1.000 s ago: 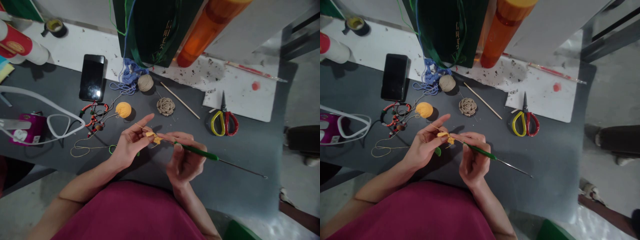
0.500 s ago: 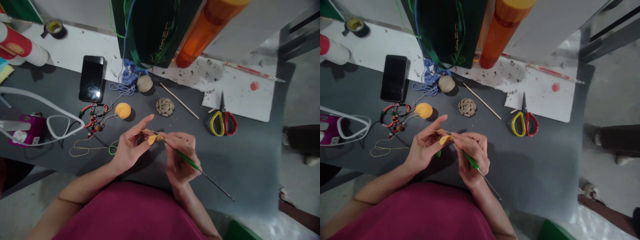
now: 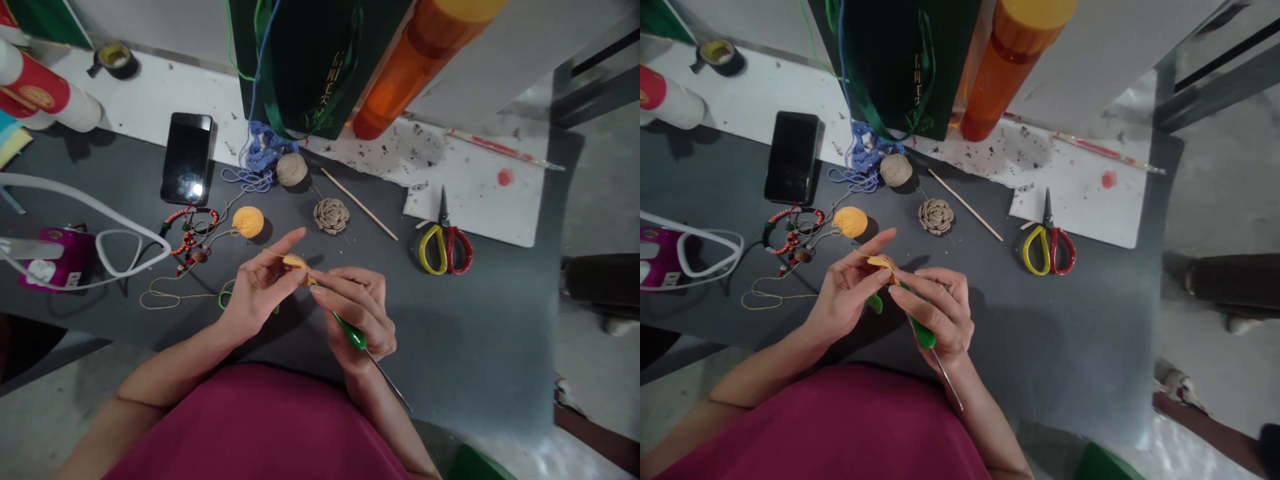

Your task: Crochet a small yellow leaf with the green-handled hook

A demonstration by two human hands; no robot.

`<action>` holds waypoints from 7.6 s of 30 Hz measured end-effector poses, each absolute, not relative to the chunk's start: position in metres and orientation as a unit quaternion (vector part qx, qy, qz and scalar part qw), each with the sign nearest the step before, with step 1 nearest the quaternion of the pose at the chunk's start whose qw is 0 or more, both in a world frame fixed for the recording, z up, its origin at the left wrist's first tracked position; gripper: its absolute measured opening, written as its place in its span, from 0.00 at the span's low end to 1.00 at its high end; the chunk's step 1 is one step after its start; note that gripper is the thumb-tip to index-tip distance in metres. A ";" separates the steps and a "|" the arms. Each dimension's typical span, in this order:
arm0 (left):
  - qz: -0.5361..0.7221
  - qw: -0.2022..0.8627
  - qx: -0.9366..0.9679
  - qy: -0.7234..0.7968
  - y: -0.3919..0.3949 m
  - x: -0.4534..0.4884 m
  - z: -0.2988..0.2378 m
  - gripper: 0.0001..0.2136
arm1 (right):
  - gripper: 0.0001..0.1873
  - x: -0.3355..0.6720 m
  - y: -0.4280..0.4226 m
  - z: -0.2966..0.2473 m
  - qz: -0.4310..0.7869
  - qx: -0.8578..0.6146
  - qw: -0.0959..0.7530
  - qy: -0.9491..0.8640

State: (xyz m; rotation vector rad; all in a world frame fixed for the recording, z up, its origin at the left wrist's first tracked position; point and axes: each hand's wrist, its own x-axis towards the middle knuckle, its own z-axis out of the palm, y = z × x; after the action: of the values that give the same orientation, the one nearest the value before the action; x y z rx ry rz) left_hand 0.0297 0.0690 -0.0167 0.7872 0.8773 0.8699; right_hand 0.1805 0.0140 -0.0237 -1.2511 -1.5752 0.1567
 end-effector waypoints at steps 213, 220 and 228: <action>0.393 0.788 0.291 0.374 0.059 0.038 -0.013 0.23 | 0.04 0.161 0.017 -0.034 0.336 -0.527 0.701 -0.344; 0.403 0.792 0.235 0.394 0.059 0.040 -0.013 0.32 | 0.13 0.167 0.014 -0.031 0.184 -0.534 0.617 -0.548; 0.354 0.843 0.150 0.375 0.062 0.041 -0.008 0.35 | 0.07 0.161 0.014 -0.032 0.250 -0.532 0.679 -0.440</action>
State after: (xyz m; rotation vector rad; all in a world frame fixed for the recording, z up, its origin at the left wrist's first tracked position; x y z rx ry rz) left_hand 0.0413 0.0618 -0.0076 0.3158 0.7926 0.7480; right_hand 0.1607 0.0136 -0.0318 -1.1946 -0.9884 0.5614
